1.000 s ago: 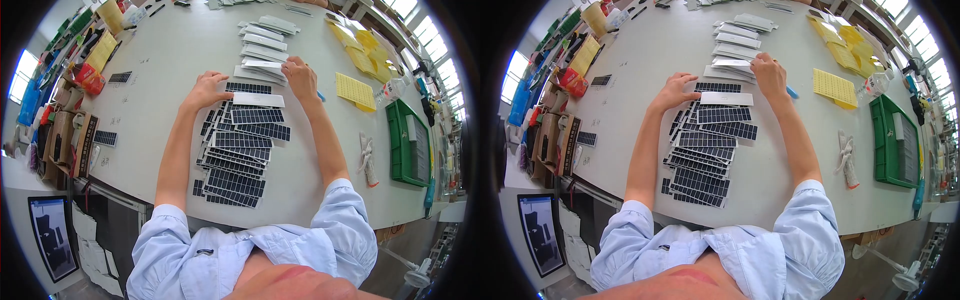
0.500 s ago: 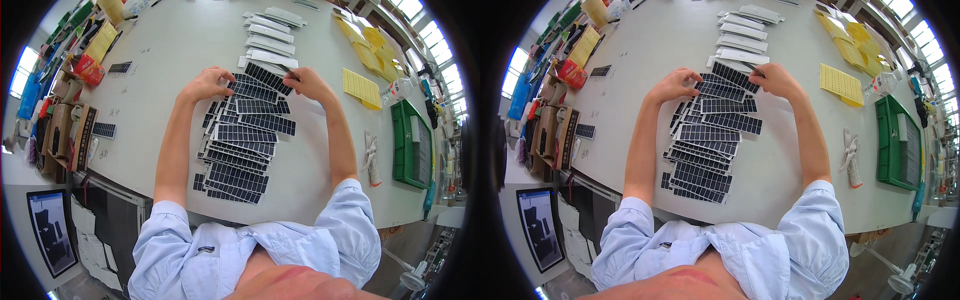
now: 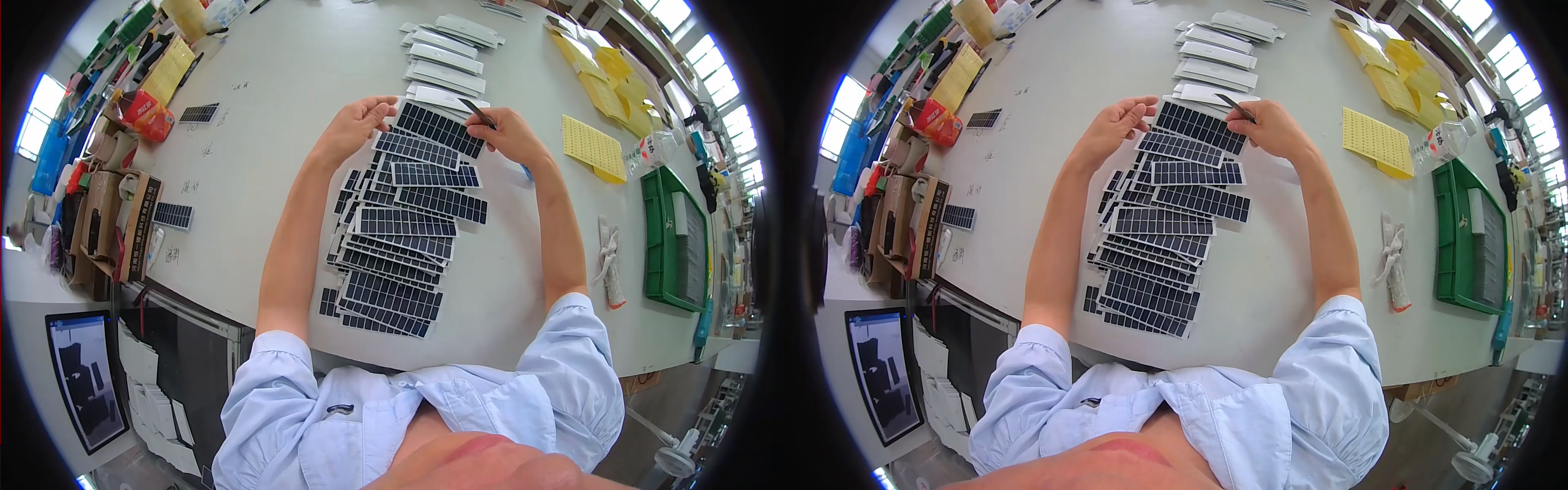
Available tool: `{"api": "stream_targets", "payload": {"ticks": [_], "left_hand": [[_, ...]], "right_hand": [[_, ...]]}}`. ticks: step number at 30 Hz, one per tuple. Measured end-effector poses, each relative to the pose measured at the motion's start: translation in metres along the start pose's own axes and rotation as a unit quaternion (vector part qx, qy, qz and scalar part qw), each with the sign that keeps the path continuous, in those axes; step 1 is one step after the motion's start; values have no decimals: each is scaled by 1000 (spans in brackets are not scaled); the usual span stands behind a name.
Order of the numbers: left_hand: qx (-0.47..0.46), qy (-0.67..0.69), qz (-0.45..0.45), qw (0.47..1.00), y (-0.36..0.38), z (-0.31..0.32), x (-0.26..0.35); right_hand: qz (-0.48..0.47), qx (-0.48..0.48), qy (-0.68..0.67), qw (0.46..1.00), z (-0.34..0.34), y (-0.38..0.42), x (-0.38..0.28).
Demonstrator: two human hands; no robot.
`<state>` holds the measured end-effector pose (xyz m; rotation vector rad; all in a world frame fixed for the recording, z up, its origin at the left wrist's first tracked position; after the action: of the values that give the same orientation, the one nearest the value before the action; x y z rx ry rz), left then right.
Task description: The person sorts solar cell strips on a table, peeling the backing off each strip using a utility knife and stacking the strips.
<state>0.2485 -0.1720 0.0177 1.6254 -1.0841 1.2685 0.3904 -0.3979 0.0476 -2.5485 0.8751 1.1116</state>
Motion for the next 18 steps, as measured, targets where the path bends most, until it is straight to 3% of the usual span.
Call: {"api": "stream_targets", "payload": {"ticks": [3, 12, 14, 16, 17, 18], "left_hand": [[-64, 110, -19, 992, -5, 4, -8], [13, 88, -43, 995, 0, 2, -1], [24, 87, -35, 995, -1, -2, -3], [78, -100, -31, 991, -2, -10, -5], [78, -99, -31, 992, -1, -9, -8], [62, -186, -24, 980, 4, -6, -8]], "right_hand": [[-12, -9, -45, 999, 3, 2, -6], [16, 21, -44, 999, -3, 1, -8], [-9, 126, 5, 992, -7, 0, -8], [-9, 174, 5, 985, -5, -5, 2], [-65, 252, 92, 961, -7, -5, 2], [-120, 326, 177, 921, -8, -4, 2]]}}
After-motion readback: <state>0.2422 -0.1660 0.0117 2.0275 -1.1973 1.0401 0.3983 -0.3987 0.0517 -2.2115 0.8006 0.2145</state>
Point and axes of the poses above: each hand's wrist, its own y-axis away from the middle knuckle, its own z-axis out of the palm, x = y × z, the point moved 3 cm from there along -y, towards the middle knuckle, and after that the axes turned 3 degrees about -z, right-handed, at the moved point
